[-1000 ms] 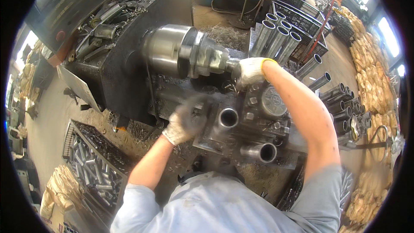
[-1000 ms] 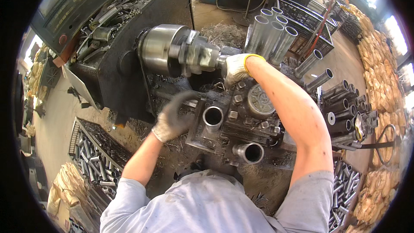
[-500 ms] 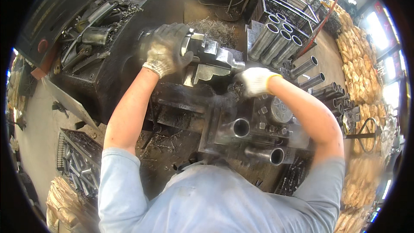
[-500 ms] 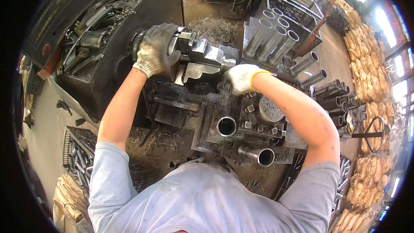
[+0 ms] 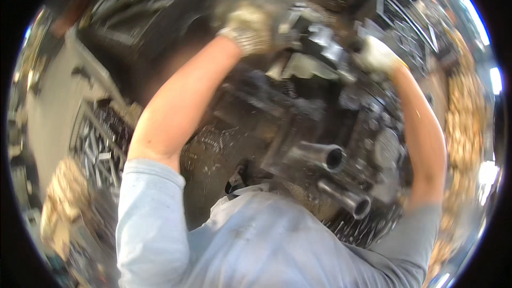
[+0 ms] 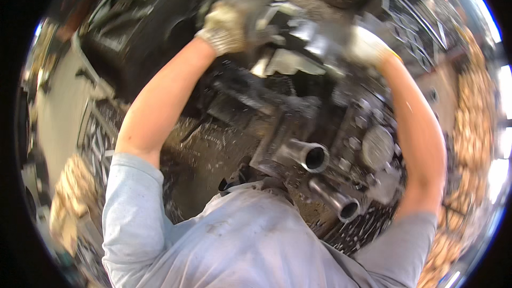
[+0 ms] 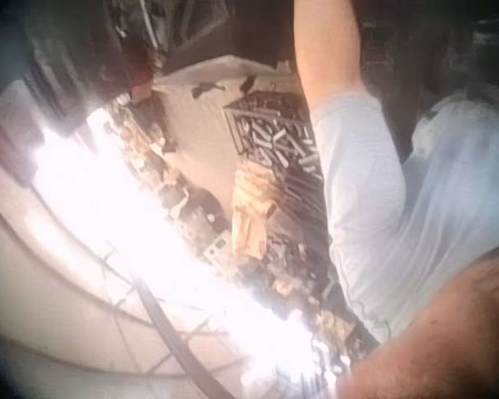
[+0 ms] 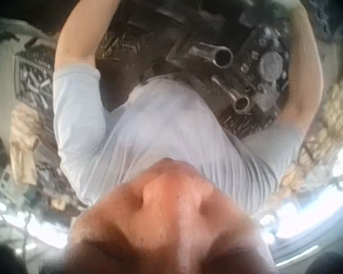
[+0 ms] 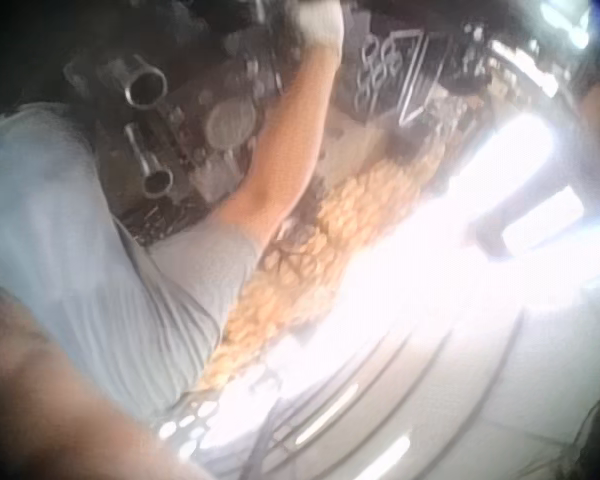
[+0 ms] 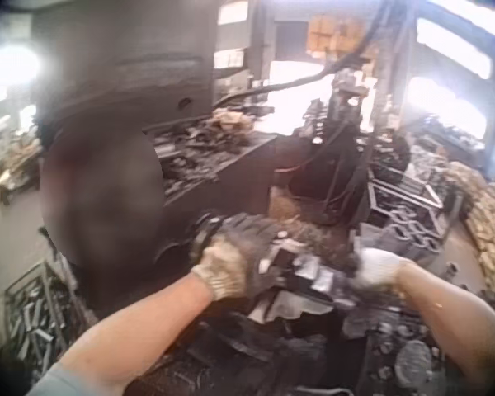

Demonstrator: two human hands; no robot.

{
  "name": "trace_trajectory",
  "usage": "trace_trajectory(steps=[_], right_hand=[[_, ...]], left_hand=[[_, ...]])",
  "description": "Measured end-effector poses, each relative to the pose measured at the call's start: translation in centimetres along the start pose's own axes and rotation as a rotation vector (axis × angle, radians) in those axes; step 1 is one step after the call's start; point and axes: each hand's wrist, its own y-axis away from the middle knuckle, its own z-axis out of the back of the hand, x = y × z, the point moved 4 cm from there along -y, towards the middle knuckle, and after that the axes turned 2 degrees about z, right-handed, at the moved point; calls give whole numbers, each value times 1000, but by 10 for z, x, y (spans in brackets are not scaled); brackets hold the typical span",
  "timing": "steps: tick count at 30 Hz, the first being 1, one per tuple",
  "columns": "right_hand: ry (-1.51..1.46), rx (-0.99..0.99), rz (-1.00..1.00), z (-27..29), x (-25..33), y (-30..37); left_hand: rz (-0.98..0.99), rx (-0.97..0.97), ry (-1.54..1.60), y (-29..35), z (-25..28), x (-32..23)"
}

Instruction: The person repeatedly picks up cylindrical metal parts from a bin, places them into a lathe chuck, and removes them after processing. The person then places the finished parts into a collection bin. The task is performed continuously in a repetitive cycle.

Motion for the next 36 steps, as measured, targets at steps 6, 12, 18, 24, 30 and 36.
trace_trajectory(steps=[6, 12, 18, 24, 30, 36], right_hand=[[-298, 229, -47, -82, -76, -11], [-226, 430, -180, -47, -37, -9], [-61, 271, 69, -44, -50, 32], [532, -290, -187, 29, 0, 143], [110, -780, 67, 7, 183, 261], [-420, -359, -19, -150, 213, 270]], left_hand=[[133, 251, -93, -5, 5, -8], [85, 76, 61, 2, 11, -3], [24, -45, 20, 4, 0, -4], [77, 24, 14, -4, 11, -12], [369, -103, 1096, 91, 74, -136], [1090, 32, 1803, 246, 50, -198]])
